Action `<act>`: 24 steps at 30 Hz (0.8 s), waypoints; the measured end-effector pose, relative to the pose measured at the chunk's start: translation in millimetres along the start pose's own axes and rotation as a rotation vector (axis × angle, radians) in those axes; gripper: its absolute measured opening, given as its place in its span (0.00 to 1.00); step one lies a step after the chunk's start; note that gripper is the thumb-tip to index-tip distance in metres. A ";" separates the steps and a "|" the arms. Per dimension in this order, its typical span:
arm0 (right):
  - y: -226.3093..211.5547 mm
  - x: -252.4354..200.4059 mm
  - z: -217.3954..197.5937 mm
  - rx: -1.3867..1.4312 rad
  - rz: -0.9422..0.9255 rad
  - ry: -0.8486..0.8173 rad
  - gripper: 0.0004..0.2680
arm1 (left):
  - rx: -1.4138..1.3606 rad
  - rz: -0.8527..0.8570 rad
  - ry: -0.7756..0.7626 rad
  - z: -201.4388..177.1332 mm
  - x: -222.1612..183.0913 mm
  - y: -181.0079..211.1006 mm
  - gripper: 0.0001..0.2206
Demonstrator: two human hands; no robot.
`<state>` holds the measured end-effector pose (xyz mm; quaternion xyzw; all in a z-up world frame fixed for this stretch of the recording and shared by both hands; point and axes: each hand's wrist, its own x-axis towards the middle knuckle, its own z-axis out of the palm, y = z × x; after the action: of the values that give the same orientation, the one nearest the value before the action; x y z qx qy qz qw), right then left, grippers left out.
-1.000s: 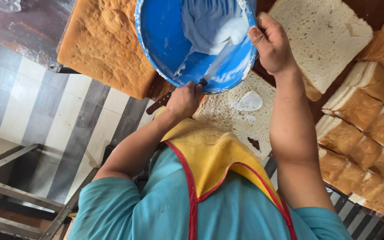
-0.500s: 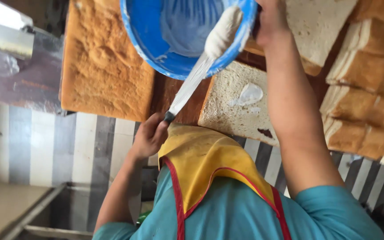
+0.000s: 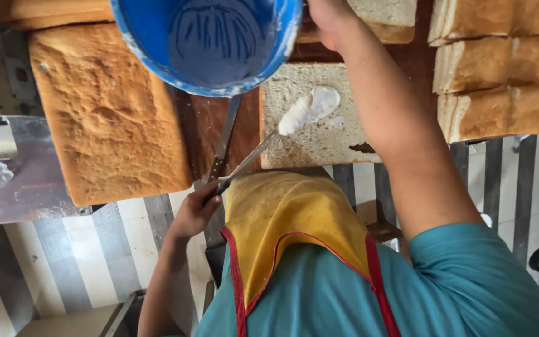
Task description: Spreading white cream onto large square slices of bread using a spatula.
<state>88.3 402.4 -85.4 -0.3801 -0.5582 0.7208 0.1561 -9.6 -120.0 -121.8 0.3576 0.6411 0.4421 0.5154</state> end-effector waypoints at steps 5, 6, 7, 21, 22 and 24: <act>-36.9 -50.1 7.9 -0.526 -0.048 -0.085 0.18 | 0.744 0.023 0.160 75.8 67.3 -8.3 0.25; -34.6 -53.0 8.7 -0.530 -0.056 -0.100 0.18 | 0.901 -0.039 0.139 86.8 77.6 -11.5 0.27; -32.4 -56.2 9.9 -0.534 -0.063 -0.114 0.18 | 1.055 -0.104 0.114 96.9 87.7 -14.9 0.29; 3.1 -90.1 11.2 0.076 -0.220 -0.500 0.14 | 0.536 -0.217 0.724 128.3 -143.7 3.6 0.15; 11.2 -90.9 7.0 0.059 -0.295 -0.512 0.13 | 0.307 -0.059 0.804 131.8 -154.6 2.7 0.15; 32.4 -101.4 -1.2 0.002 -0.346 -0.489 0.13 | 0.206 -0.075 0.869 140.0 -164.8 9.6 0.16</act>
<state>162.8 326.7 -77.6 -0.0946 -0.6349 0.7543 0.1379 162.3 -239.5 -66.9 0.1645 0.8513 0.4661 0.1758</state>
